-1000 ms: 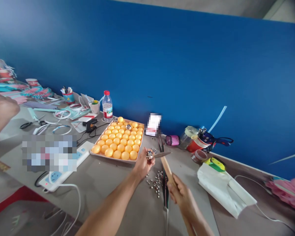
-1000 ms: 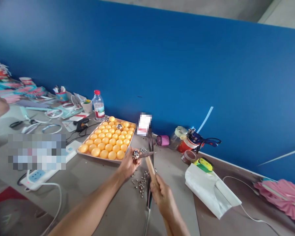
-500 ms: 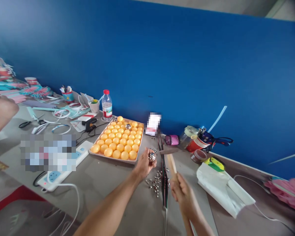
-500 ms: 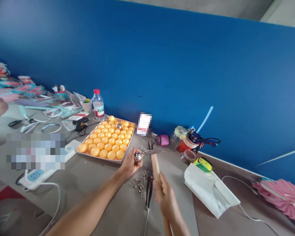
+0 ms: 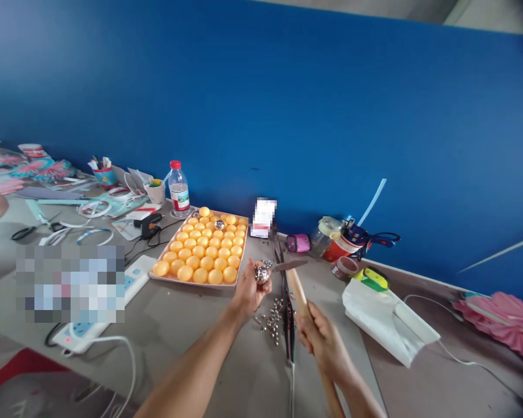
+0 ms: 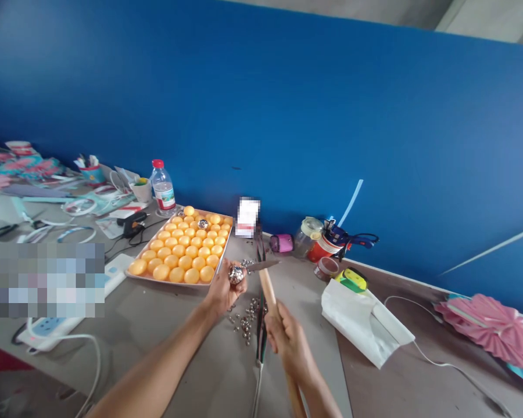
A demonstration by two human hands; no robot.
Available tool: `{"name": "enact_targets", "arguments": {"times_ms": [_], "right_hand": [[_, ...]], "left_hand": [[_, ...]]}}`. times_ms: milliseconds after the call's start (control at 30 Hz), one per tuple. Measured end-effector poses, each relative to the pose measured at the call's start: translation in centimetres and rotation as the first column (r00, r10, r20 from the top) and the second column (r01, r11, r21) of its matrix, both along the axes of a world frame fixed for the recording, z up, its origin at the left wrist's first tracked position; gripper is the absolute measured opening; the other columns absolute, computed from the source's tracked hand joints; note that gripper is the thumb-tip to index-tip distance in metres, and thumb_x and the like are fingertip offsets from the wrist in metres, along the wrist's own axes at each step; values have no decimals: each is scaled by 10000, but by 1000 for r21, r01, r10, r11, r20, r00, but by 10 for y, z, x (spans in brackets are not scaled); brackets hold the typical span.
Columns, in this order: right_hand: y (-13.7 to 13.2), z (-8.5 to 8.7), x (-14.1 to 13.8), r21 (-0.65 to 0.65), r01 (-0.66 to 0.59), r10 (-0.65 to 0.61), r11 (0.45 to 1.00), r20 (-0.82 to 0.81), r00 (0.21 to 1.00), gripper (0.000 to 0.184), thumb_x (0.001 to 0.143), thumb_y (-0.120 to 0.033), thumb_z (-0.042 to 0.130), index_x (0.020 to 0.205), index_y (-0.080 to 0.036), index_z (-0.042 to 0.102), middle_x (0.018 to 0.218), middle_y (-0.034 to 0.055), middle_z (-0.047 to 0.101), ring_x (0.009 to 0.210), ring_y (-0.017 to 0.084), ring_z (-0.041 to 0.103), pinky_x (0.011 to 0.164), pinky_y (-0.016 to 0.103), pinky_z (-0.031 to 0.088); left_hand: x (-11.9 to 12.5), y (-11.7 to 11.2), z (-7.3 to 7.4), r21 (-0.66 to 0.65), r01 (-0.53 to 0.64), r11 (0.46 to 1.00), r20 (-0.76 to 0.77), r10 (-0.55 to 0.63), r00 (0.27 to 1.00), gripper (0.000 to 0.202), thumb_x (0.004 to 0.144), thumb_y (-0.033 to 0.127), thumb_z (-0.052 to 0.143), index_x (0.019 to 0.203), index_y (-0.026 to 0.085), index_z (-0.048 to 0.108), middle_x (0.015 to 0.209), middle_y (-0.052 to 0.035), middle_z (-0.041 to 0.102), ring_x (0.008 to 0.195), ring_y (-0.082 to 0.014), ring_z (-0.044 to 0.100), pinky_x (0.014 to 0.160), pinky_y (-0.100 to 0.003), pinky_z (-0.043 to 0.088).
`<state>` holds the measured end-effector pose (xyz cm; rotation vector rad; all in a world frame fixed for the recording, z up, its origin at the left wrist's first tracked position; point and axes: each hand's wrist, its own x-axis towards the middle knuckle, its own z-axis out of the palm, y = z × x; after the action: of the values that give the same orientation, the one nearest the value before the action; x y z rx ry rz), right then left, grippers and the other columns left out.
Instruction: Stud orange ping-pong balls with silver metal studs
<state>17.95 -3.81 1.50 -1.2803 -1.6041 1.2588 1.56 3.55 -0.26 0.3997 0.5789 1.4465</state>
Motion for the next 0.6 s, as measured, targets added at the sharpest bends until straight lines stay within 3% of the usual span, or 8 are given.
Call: {"name": "enact_targets", "arguments": {"times_ms": [100, 233, 333, 433, 600], "right_hand": [[-1, 1, 0, 44, 79, -79, 996, -10, 997, 286, 846, -470, 455, 769, -195, 467, 554, -57, 406, 441, 70, 348, 426, 188, 297], [-2, 1, -5, -43, -21, 20, 999, -13, 1000, 282, 803, -466, 516, 771, -188, 487, 565, -55, 411, 427, 66, 354, 402, 189, 276], [0, 4, -3, -85, -57, 50, 995, -82, 995, 279, 845, -459, 468, 788, -186, 459, 600, -63, 389, 413, 43, 312, 401, 185, 246], [4, 7, 2, -88, -7, -6, 996, -143, 990, 281, 857, -462, 452, 915, -187, 460, 631, -65, 389, 411, 38, 294, 401, 186, 221], [6, 8, 4, -105, 7, -25, 994, -169, 985, 348, 834, -482, 490, 1015, -185, 474, 628, -67, 401, 399, 37, 299, 393, 185, 214]], "left_hand": [[0, -1, 2, -12, 15, 1000, -3, -15, 1000, 466, 744, 633, 518, 726, 173, 448, 560, 21, 519, 363, -67, 405, 408, -208, 260], [1, -1, 0, -17, 13, 1000, -27, -13, 1000, 462, 743, 626, 528, 716, 170, 459, 431, 68, 381, 349, -74, 378, 402, -204, 245], [1, 0, -1, -6, 35, 999, 40, -34, 999, 465, 757, 628, 505, 713, 169, 446, 495, 35, 466, 367, -69, 382, 410, -206, 256], [-2, 1, 2, -38, 15, 999, 114, -11, 993, 434, 770, 582, 531, 707, 163, 436, 580, 4, 530, 412, -70, 417, 436, -206, 285], [-6, -2, 8, -92, 63, 994, 236, -40, 971, 288, 738, 360, 665, 746, 151, 468, 638, 3, 533, 546, -100, 517, 518, -215, 350]]}}
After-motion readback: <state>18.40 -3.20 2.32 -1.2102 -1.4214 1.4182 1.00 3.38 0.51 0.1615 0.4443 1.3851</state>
